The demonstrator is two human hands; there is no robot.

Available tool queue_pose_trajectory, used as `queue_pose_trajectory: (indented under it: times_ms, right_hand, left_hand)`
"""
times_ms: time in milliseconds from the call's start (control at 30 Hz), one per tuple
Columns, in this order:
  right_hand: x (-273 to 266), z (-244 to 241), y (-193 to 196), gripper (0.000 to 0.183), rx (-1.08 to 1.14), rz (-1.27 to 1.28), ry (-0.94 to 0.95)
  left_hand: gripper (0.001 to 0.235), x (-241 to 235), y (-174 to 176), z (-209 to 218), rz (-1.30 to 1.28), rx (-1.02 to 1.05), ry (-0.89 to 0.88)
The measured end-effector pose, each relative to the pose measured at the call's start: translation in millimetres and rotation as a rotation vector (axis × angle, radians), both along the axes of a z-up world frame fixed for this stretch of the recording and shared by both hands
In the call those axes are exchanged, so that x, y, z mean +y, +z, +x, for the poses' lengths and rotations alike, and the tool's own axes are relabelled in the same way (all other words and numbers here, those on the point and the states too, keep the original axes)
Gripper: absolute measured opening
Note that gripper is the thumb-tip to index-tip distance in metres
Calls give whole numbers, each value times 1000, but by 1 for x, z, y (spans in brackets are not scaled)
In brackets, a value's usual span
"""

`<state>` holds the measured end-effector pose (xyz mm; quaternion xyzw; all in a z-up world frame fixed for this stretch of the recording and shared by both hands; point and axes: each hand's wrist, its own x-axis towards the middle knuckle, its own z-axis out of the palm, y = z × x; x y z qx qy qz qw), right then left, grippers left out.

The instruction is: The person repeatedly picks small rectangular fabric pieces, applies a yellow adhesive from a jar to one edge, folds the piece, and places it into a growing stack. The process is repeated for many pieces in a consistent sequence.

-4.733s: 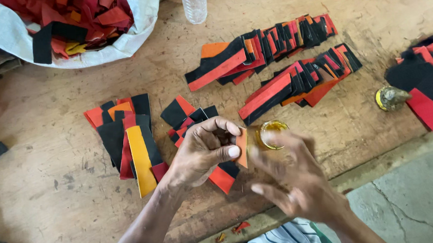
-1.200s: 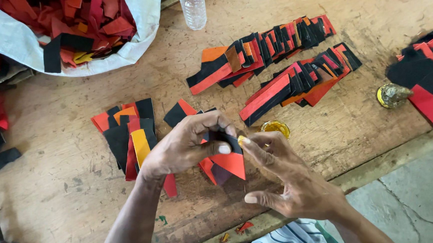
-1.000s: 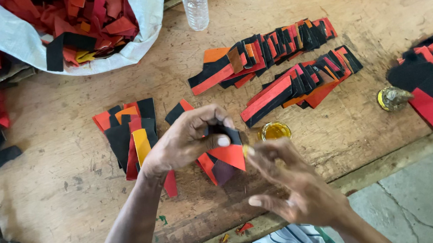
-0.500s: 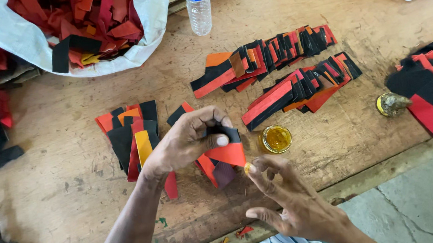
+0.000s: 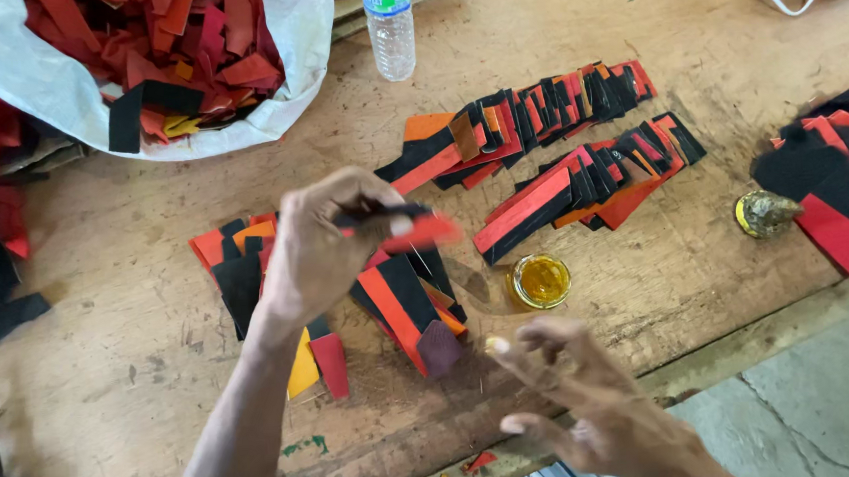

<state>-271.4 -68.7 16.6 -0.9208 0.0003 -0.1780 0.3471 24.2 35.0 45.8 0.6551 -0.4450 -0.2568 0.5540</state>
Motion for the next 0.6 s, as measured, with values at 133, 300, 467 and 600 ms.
queue_pose_trajectory:
  times_ms: [133,300,467,600]
  right_hand:
    - [-18,-11,-2,75,-42,-32,-129]
    - [-36,-14,3,67,-34,-17,-276]
    - [-52,-14,4,65,-28,20,-338]
    - [-61,-18,1,66,-15,-4,-376]
  left_hand:
    - [21,-29,-18,14,-176,-678,114]
    - [32,-73,-52,25,-327,-1040,3]
    - [32,-104,-77,35,-308,-1125,-102]
    - [29,-116,-89,33,-168,-1129,-141]
